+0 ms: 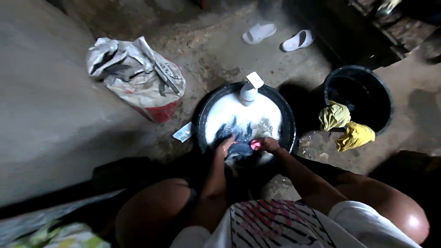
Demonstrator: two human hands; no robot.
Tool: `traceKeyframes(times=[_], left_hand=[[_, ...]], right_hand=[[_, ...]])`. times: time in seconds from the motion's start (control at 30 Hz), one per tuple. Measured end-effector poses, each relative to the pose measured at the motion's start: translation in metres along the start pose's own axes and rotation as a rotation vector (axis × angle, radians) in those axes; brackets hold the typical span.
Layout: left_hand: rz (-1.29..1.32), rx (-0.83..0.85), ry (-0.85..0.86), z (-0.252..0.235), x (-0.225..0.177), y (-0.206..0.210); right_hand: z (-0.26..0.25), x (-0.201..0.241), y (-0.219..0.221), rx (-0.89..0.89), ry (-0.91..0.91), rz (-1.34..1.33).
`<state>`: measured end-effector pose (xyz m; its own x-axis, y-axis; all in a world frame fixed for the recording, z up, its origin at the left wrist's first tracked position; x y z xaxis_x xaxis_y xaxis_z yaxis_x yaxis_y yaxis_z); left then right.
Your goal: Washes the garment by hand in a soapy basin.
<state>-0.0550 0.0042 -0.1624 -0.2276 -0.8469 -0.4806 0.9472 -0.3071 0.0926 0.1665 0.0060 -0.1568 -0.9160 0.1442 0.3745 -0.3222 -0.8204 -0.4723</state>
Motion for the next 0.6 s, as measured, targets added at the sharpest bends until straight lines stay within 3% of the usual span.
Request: traceKeyframes(times=[0.1, 0.17, 0.23, 0.3, 0.4, 0.43, 0.53, 0.6], left_hand=[[-0.002, -0.013, -0.011, 0.011, 0.001, 0.010], [0.036, -0.127, 0.025, 0.016, 0.000, 0.007], [0.120, -0.234, 0.089, 0.028, -0.007, 0.003], [0.036, -0.119, 0.112, 0.031, -0.023, 0.004], [0.011, 0.005, 0.147, 0.033, -0.054, -0.006], [0.004, 0.039, 0.211, 0.029, -0.060, -0.014], [-0.121, 0.175, 0.425, 0.021, -0.079, -0.029], [-0.283, 0.189, 0.387, 0.022, -0.083, -0.029]], right_hand=[[0.005, 0.043, -0.011, -0.142, -0.127, -0.160], [0.005, 0.092, -0.014, -0.249, -0.348, -0.443], [0.008, 0.110, -0.005, -0.244, -0.442, -0.587], [0.003, 0.074, -0.001, -0.224, -0.291, -0.406], [0.003, 0.006, -0.026, -0.082, 0.078, -0.025], [0.006, -0.006, -0.035, -0.107, 0.149, -0.037], [0.009, -0.026, -0.054, -0.437, 0.273, -0.300], [-0.004, -0.029, -0.047, -0.509, 0.288, -0.369]])
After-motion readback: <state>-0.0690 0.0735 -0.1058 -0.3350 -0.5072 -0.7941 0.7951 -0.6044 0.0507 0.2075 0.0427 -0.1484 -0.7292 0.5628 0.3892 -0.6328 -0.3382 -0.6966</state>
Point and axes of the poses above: each hand's wrist, its own z-axis away from the middle knuckle, its own y-axis out of the palm, x = y × z, the point moved 6 cm from there along -z, towards the middle knuckle, and after that the axes turned 4 degrees about x, right-handed, at the moved point
